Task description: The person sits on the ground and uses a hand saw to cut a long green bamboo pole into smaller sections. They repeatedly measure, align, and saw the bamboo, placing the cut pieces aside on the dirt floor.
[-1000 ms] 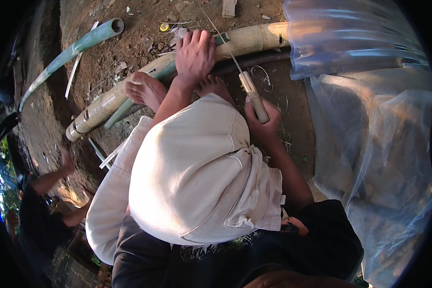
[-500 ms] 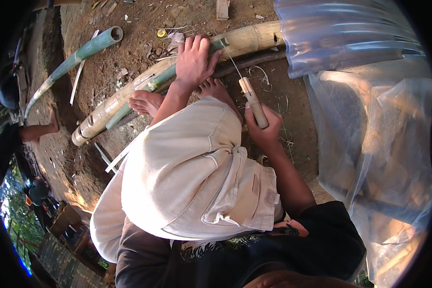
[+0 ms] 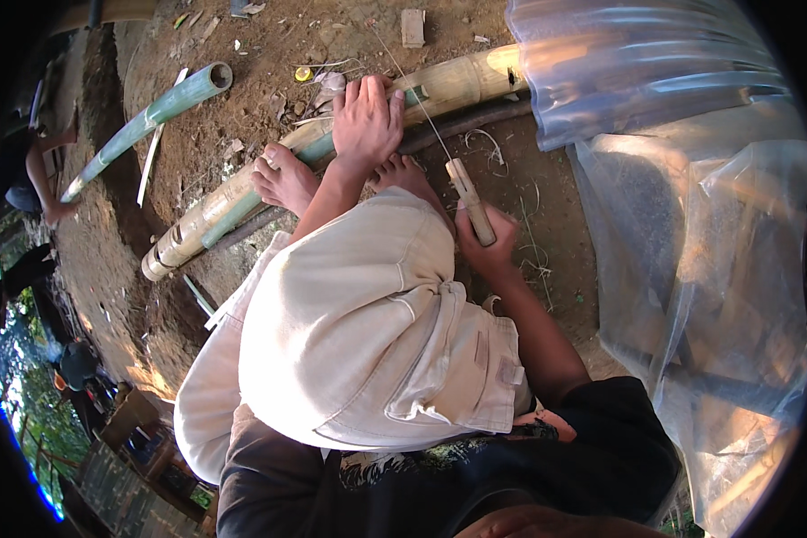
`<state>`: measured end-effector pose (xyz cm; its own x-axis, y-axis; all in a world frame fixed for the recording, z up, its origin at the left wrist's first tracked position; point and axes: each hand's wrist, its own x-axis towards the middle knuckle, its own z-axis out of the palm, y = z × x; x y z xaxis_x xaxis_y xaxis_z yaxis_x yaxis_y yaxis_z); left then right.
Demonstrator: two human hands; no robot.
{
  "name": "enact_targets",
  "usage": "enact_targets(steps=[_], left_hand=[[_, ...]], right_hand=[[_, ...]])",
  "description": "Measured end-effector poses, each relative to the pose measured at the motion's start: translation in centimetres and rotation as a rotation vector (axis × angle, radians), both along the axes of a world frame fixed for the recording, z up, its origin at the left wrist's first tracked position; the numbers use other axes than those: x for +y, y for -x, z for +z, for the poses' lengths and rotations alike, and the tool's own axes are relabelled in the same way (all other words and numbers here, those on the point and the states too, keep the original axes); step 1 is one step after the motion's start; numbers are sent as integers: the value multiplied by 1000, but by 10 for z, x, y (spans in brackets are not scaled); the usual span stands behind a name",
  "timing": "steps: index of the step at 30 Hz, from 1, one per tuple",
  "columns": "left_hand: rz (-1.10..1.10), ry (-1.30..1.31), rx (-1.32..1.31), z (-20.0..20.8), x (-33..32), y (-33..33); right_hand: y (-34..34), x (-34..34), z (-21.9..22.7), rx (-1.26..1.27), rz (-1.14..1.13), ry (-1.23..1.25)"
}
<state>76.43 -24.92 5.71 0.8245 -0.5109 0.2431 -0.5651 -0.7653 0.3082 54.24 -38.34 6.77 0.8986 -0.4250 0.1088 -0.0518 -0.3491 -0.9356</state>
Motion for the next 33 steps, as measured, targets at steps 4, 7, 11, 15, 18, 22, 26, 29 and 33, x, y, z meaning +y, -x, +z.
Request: enact_targets(steps=[4,7,11,15,18,22,26,29,33], left_hand=[[36,-58,-36,3,-1,1],[41,-66,-34,2,0,1],[21,-55,-58,2,1,0],[7,-57,-79,1,2,1],[-7,-68,-103,0,4,0],[-11,-71,-135,-7,6,-3],[14,-51,-157,-9,8,1],[-2,-95,-181,-5,2,-1],[-2,-39,-25,15,2,-1]], right_hand=[[-12,4,-1,-54,0,-8],[-15,4,-9,-38,23,-25],[13,6,-25,-73,2,18],[38,5,-19,38,26,-77],[8,11,-24,-13,13,-71],[-18,12,-33,-72,1,-34],[38,9,-39,-151,29,100],[34,-1,-42,-108,25,98],[-37,12,-35,-60,-55,94]])
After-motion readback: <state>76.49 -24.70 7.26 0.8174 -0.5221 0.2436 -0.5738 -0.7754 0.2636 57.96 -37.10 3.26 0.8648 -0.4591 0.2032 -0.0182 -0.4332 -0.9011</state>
